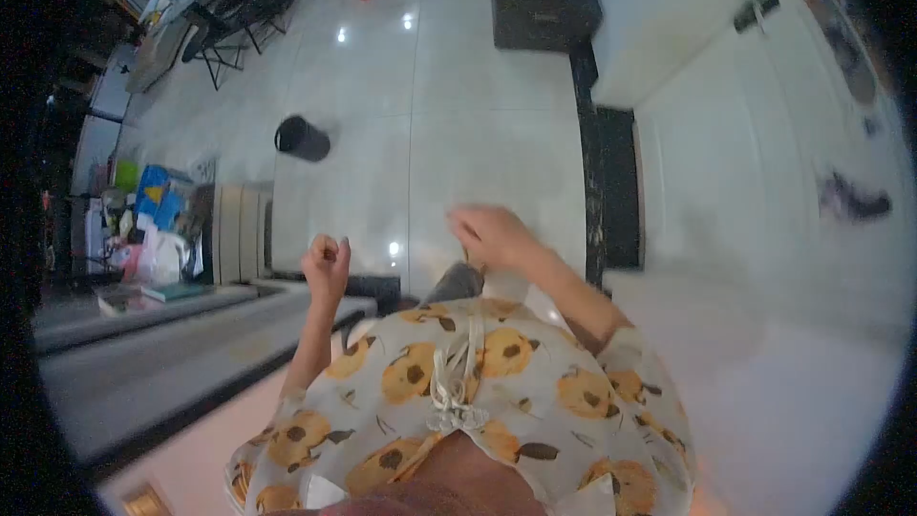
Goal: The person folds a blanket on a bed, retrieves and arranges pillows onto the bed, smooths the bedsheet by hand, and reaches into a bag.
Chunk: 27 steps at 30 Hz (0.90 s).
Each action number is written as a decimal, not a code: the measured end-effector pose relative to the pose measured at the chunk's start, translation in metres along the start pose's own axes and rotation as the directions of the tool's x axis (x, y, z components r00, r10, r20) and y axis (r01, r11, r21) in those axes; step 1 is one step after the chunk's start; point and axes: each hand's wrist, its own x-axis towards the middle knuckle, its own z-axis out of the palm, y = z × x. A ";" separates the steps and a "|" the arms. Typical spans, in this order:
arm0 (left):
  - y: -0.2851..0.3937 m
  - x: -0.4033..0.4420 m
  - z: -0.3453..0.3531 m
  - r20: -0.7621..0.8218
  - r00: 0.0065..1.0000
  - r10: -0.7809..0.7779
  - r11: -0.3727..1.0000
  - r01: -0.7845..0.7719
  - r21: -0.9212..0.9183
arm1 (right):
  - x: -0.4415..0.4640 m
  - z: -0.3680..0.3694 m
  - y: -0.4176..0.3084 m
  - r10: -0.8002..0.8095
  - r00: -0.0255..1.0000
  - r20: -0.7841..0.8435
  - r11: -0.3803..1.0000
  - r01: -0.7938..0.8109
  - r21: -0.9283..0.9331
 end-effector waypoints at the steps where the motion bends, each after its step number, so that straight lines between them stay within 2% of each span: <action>1: -0.003 0.049 0.022 -0.011 1.000 -0.007 0.998 0.006 -0.057 | 0.030 -0.017 0.027 0.051 0.998 0.048 0.998 -0.049 -0.027; 2: -0.003 0.078 0.038 0.000 0.999 -0.038 0.993 0.038 -0.108 | 0.047 -0.029 0.058 0.143 0.990 0.020 0.990 -0.143 0.010; 4: 0.040 0.170 0.081 -0.001 1.000 0.020 0.956 -0.019 -0.292 | 0.068 -0.066 0.108 0.360 0.933 0.022 0.930 -0.360 0.075; 5: 0.055 0.218 0.099 0.013 0.983 0.185 0.963 -0.179 -0.201 | 0.081 -0.087 0.125 0.467 0.884 0.020 0.878 -0.466 0.106; 7: 0.115 0.311 0.120 0.052 0.949 0.312 0.913 -0.285 -0.291 | 0.106 -0.134 0.147 0.567 0.822 -0.044 0.818 -0.557 0.143; 9: 0.146 0.396 0.149 0.079 0.919 0.386 0.883 -0.343 -0.319 | 0.143 -0.178 0.164 0.633 0.761 -0.141 0.771 -0.603 0.206; 10: 0.156 0.434 0.165 0.112 0.888 0.446 0.861 -0.390 -0.327 | 0.181 -0.199 0.177 0.624 0.767 -0.151 0.778 -0.590 0.215; 11: 0.157 0.465 0.178 0.157 0.859 0.487 0.844 -0.418 -0.336 | 0.215 -0.215 0.187 0.661 0.732 -0.163 0.734 -0.586 0.343; 12: 0.151 0.502 0.200 0.099 0.846 0.524 0.820 -0.470 -0.326 | 0.250 -0.235 0.199 0.699 0.698 -0.154 0.678 -0.579 0.453; 13: 0.146 0.527 0.221 0.090 0.852 0.516 0.827 -0.467 -0.313 | 0.297 -0.261 0.220 0.690 0.709 -0.145 0.685 -0.575 0.447; 15: 0.128 0.594 0.246 0.143 0.937 0.319 0.932 -0.282 -0.229 | 0.428 -0.293 0.258 0.398 0.901 -0.171 0.913 -0.371 0.171; 16: 0.122 0.628 0.251 0.156 0.945 0.288 0.948 -0.258 -0.189 | 0.491 -0.305 0.256 0.192 0.943 -0.271 0.980 -0.171 0.099; 17: 0.113 0.664 0.254 0.128 0.945 0.300 0.949 -0.282 -0.139 | 0.562 -0.328 0.247 -0.053 0.932 -0.358 0.999 0.047 -0.024; 18: 0.104 0.699 0.257 0.079 0.946 0.315 0.946 -0.306 -0.103 | 0.623 -0.354 0.230 -0.075 0.934 -0.350 0.992 0.104 0.066; 19: 0.093 0.737 0.256 0.033 0.970 0.239 0.970 -0.237 -0.052 | 0.676 -0.375 0.213 -0.087 0.941 -0.326 0.975 0.147 0.165; 20: 0.079 0.766 0.252 0.000 0.988 0.154 0.986 -0.154 -0.069 | 0.715 -0.394 0.205 -0.096 0.944 -0.316 0.976 0.151 0.155; 21: 0.063 0.798 0.246 0.045 0.995 0.086 0.994 -0.088 0.061 | 0.759 -0.416 0.203 -0.128 0.961 -0.245 0.968 0.175 0.183; 22: 0.052 0.828 0.244 0.003 0.997 0.075 0.993 -0.075 0.088 | 0.799 -0.430 0.209 -0.151 0.972 -0.178 0.958 0.188 0.217; 24: 0.021 0.892 0.258 0.010 1.000 0.014 0.994 -0.015 0.110 | 0.865 -0.438 0.247 -0.106 0.981 -0.160 0.959 0.143 0.246; 26: -0.006 0.986 0.307 0.001 1.000 -0.009 0.997 0.009 0.071 | 0.945 -0.459 0.290 -0.099 0.984 -0.149 0.966 0.131 0.224; 27: -0.005 1.036 0.337 0.057 0.997 0.056 0.998 -0.058 0.031 | 0.970 -0.468 0.309 0.067 0.979 -0.193 0.923 0.012 0.384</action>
